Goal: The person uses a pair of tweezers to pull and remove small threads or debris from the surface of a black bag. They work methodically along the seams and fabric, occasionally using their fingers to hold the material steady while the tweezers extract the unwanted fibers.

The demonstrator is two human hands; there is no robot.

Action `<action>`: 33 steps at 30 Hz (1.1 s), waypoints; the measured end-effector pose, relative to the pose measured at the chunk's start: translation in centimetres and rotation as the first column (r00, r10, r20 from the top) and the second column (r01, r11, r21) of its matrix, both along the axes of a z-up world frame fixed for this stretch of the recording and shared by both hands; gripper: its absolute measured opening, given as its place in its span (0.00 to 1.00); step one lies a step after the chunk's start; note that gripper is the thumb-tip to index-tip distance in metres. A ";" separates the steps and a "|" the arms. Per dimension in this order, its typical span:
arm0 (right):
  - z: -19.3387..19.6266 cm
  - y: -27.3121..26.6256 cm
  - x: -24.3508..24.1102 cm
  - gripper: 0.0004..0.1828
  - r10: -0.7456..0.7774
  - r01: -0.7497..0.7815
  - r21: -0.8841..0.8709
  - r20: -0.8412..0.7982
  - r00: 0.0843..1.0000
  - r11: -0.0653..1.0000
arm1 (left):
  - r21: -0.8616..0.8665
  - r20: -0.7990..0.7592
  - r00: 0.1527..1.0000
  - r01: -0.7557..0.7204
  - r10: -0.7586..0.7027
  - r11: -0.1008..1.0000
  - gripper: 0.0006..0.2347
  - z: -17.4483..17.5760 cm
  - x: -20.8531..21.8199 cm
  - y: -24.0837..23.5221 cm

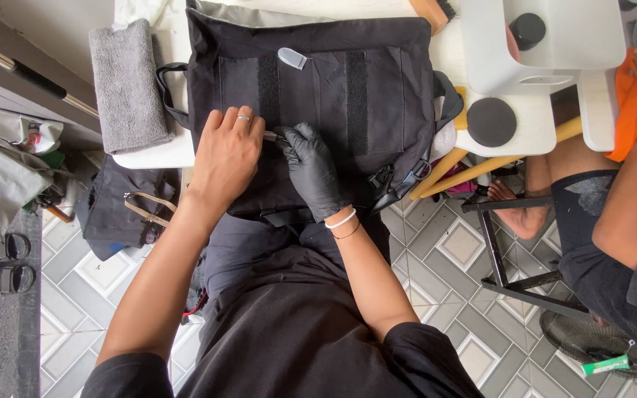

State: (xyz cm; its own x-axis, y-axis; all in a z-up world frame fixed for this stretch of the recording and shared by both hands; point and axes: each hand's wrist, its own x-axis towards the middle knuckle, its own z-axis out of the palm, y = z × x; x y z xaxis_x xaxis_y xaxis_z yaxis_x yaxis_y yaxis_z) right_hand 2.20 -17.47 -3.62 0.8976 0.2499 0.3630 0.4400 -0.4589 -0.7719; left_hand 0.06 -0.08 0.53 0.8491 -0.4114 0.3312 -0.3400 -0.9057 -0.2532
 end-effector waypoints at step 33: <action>1.5 -3.6 0.0 0.13 -0.224 0.199 0.178 0.133 0.965 0.964 | -0.268 0.106 0.991 -0.046 0.077 0.962 0.06 -2.4 -2.4 -0.4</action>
